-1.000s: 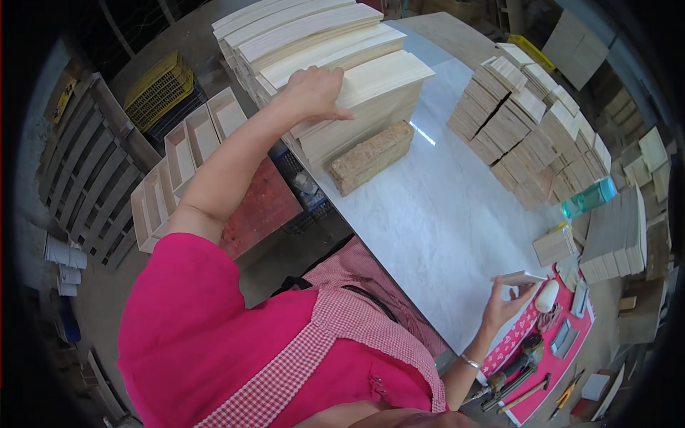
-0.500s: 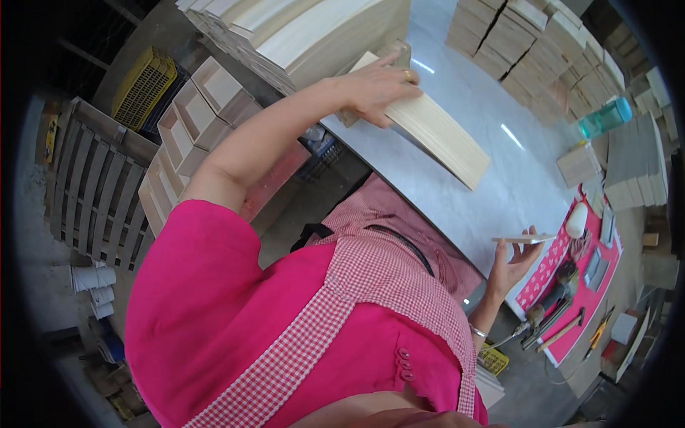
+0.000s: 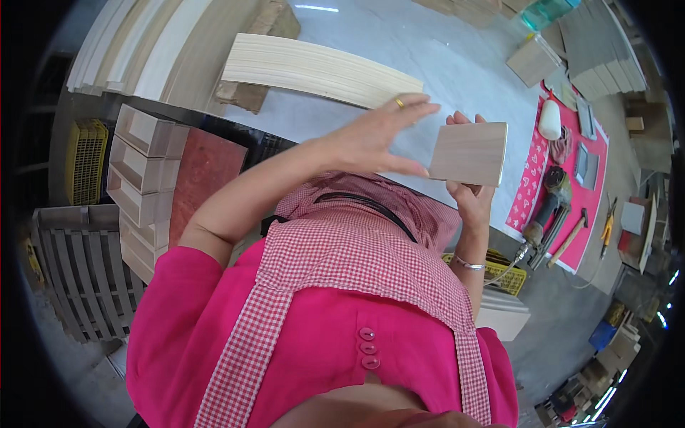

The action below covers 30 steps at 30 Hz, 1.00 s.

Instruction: Assembling wooden box frames using wood glue, a hammer, and a pneumatic nailer.

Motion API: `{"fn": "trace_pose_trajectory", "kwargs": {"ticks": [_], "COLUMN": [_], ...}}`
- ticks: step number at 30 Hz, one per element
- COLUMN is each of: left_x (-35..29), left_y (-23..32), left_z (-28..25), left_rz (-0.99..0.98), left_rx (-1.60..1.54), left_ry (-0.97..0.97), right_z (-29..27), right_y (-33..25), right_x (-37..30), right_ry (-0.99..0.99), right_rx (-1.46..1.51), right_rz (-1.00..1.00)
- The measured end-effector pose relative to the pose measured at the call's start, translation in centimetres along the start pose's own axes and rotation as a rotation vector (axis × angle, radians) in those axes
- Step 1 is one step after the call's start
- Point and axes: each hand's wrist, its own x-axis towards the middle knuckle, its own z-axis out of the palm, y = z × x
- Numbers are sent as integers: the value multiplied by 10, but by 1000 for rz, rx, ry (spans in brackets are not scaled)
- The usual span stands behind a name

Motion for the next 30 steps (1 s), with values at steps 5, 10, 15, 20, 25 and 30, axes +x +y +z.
{"fn": "trace_pose_trajectory", "kwargs": {"ticks": [5, 10, 15, 20, 25, 30], "left_x": [12, 16, 13, 19, 37, 51], "left_y": [11, 3, -1, -6, -26, -44], "left_z": [27, 35, 34, 26, 9, -12], "left_rz": [58, 35, -169, -439, -423, 56], "left_rx": [-76, -54, -614, -1045, -575, 796], "left_ry": [-20, -25, -95, -148, -249, 40], "right_z": [3, 5, -3, -23, -16, 3], "right_y": [-10, -4, 6, 1, 14, 46], "right_x": [1, 3, 9, 4, -4, -8], "right_ry": [-4, 29, 135, 207, 235, 420], "right_rx": [-50, 10, -91, -66, -178, -509], "right_rz": [-3, 36, -3, 229, 234, -8]}}
